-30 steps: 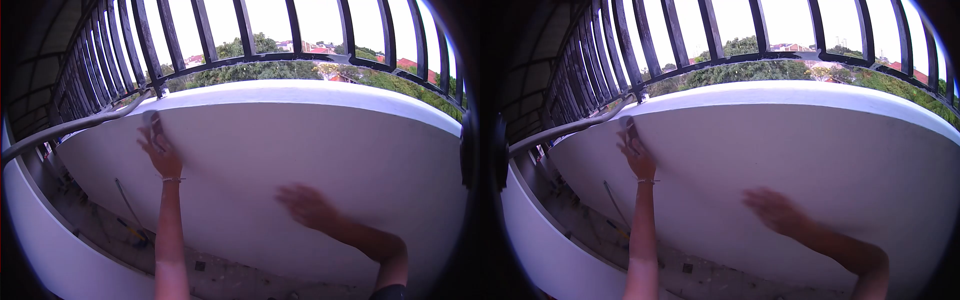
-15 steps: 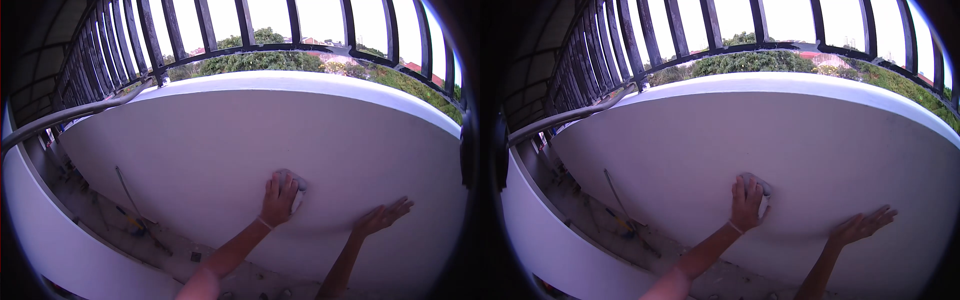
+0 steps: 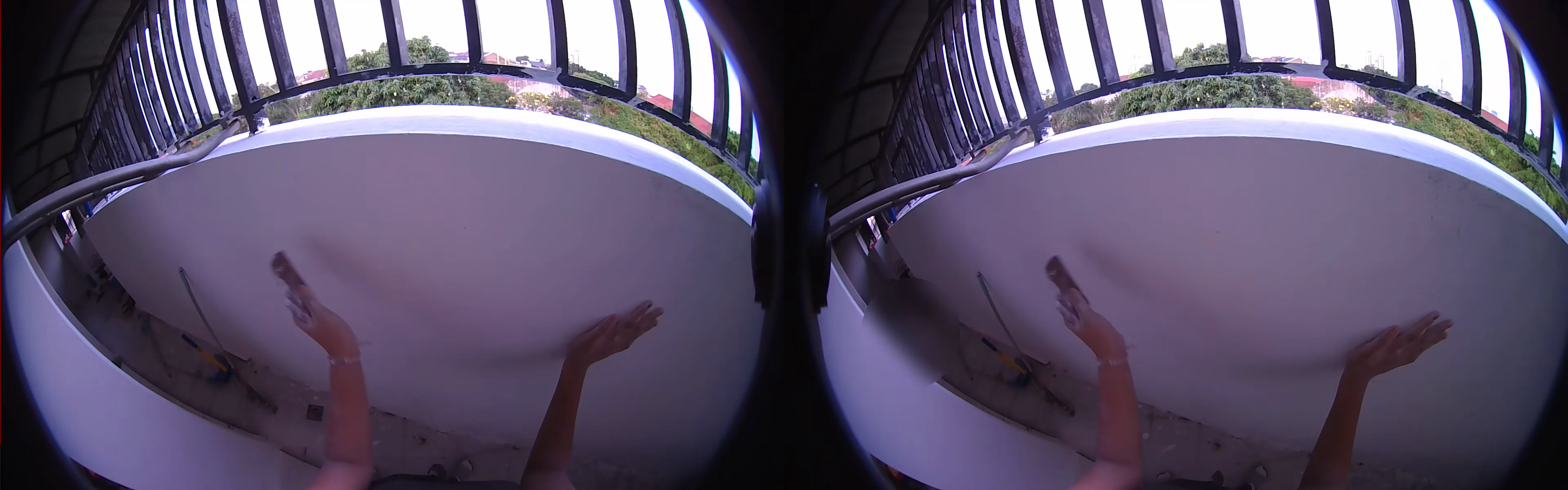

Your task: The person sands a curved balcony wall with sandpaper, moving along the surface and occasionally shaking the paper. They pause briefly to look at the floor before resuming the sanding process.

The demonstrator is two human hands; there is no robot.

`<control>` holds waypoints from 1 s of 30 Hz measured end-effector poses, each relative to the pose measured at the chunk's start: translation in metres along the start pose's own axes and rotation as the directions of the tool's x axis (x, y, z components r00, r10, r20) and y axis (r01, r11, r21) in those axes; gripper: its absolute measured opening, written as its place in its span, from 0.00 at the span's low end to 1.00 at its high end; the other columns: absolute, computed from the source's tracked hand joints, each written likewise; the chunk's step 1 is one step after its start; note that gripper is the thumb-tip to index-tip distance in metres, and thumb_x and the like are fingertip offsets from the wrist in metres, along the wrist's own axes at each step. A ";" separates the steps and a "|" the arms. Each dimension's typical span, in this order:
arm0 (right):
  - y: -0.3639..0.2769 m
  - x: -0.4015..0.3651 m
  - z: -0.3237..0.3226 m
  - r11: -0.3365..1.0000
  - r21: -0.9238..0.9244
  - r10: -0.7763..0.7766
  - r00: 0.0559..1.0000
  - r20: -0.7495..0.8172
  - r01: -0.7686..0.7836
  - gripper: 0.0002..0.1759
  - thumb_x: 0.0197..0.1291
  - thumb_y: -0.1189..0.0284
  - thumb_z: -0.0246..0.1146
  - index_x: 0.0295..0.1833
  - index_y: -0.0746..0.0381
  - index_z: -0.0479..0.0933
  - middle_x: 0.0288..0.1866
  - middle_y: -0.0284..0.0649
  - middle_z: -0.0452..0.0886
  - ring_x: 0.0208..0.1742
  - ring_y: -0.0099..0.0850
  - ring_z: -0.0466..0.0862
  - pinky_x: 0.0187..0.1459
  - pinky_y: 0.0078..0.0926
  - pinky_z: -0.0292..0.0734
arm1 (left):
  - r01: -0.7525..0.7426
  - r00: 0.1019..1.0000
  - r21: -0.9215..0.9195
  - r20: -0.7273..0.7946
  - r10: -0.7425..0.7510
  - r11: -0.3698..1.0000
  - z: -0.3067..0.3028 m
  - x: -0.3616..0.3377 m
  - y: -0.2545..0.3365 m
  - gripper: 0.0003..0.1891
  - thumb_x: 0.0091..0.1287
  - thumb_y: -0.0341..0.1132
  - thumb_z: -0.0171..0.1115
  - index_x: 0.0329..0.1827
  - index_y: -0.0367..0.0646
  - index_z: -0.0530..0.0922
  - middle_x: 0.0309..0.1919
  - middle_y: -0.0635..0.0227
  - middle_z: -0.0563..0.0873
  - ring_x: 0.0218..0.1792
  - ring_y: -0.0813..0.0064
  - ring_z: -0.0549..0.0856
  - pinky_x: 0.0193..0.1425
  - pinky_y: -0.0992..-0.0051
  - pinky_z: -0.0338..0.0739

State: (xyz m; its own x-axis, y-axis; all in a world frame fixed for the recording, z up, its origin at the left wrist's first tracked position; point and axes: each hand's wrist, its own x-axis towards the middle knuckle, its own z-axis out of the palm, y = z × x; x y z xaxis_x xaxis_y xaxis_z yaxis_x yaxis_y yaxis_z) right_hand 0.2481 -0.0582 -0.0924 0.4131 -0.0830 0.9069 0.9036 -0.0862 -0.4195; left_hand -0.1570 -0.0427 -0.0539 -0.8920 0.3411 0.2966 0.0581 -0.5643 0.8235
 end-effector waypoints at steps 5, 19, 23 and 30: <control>-0.033 -0.046 -0.008 0.986 0.144 0.061 0.980 0.192 -0.089 0.42 0.76 0.44 0.38 0.81 0.64 0.48 0.85 0.52 0.37 0.84 0.50 0.40 0.79 0.57 0.34 | 0.480 0.850 -0.346 0.412 -0.329 0.806 -0.019 -0.069 0.035 0.19 0.75 0.34 0.57 0.65 0.36 0.71 0.60 0.59 0.80 0.59 0.67 0.81 0.63 0.67 0.78; -0.182 -0.113 -0.099 0.052 0.596 -0.251 0.567 0.784 -0.801 0.51 0.70 0.41 0.51 0.81 0.68 0.42 0.82 0.51 0.49 0.82 0.41 0.50 0.78 0.42 0.46 | 0.714 -0.101 0.457 0.817 -0.568 0.530 -0.067 -0.071 0.050 0.18 0.72 0.33 0.62 0.61 0.35 0.76 0.54 0.63 0.84 0.54 0.72 0.84 0.59 0.69 0.78; -0.198 -0.043 -0.052 0.524 0.818 0.086 0.970 0.230 -0.240 0.45 0.75 0.48 0.48 0.80 0.71 0.44 0.82 0.54 0.49 0.81 0.45 0.54 0.77 0.45 0.48 | -0.159 0.770 0.193 0.638 -0.001 0.968 -0.041 -0.021 -0.009 0.26 0.72 0.33 0.59 0.71 0.35 0.67 0.69 0.54 0.69 0.70 0.60 0.69 0.72 0.57 0.63; -0.264 0.020 0.017 0.966 -0.037 -0.236 0.931 0.277 0.256 0.37 0.70 0.53 0.56 0.81 0.50 0.56 0.85 0.50 0.46 0.83 0.53 0.49 0.77 0.52 0.41 | -0.770 0.609 0.199 0.512 0.606 0.606 0.028 0.080 -0.042 0.34 0.75 0.42 0.44 0.80 0.32 0.52 0.80 0.47 0.50 0.81 0.45 0.47 0.80 0.49 0.40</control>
State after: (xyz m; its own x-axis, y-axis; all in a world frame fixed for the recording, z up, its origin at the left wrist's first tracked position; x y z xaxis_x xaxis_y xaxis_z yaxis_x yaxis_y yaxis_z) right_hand 0.0202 -0.0200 0.0371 0.2026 0.2176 0.9548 0.9744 -0.1415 -0.1745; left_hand -0.2187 0.0297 -0.0513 -0.2784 0.2506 0.9272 0.8114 -0.4552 0.3666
